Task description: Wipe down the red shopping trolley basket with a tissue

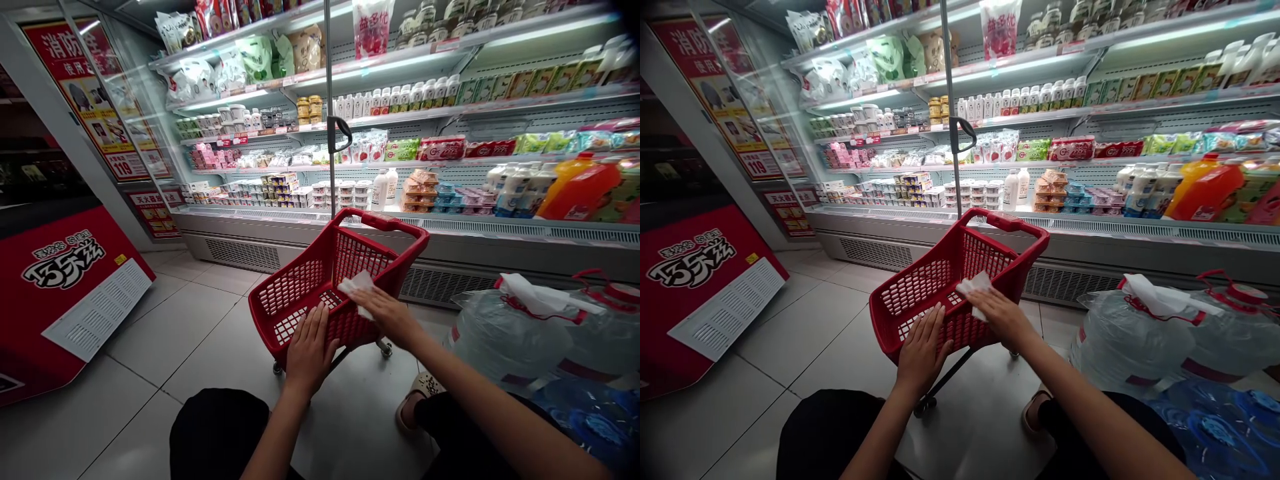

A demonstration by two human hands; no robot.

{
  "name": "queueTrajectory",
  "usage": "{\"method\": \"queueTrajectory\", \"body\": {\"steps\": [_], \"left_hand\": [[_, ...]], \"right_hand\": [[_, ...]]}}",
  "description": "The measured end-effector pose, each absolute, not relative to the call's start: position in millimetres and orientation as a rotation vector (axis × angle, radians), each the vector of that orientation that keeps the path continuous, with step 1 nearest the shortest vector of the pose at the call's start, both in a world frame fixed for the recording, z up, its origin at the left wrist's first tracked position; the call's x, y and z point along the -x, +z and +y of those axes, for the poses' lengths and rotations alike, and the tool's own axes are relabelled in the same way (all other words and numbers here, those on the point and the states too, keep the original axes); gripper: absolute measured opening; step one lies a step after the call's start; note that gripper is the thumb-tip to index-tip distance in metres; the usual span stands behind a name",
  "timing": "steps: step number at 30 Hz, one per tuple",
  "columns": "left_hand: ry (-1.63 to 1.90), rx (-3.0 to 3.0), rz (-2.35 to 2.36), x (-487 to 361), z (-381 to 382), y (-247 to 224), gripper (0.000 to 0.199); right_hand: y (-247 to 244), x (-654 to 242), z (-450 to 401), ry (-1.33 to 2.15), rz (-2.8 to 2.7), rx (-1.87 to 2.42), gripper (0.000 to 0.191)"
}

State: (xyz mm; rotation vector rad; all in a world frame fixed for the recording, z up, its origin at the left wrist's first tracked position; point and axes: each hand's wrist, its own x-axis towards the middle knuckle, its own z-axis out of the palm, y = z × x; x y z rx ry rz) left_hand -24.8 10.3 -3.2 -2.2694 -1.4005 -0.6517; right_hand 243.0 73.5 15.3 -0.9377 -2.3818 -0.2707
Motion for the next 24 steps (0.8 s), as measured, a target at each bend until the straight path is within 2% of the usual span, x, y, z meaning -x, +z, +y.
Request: {"method": "queueTrajectory", "body": {"steps": [6,15,18,24], "left_hand": [[-0.653,2.245,-1.416,19,10,-5,0.074],[-0.658,2.224,-1.429,9,17,-9,0.073],[-0.635,2.225,-1.415,12,17,-8,0.074],[-0.641,2.239,-1.447,4,18,-8,0.077]], "right_hand": [[32,-302,98,-0.366,-2.232,1.192,0.065],[-6,-188,54,-0.106,-2.328,0.931,0.079],[1,-212,68,-0.147,-2.348,0.905,0.078],[18,-276,102,-0.283,-2.22,1.138,0.068]]}}
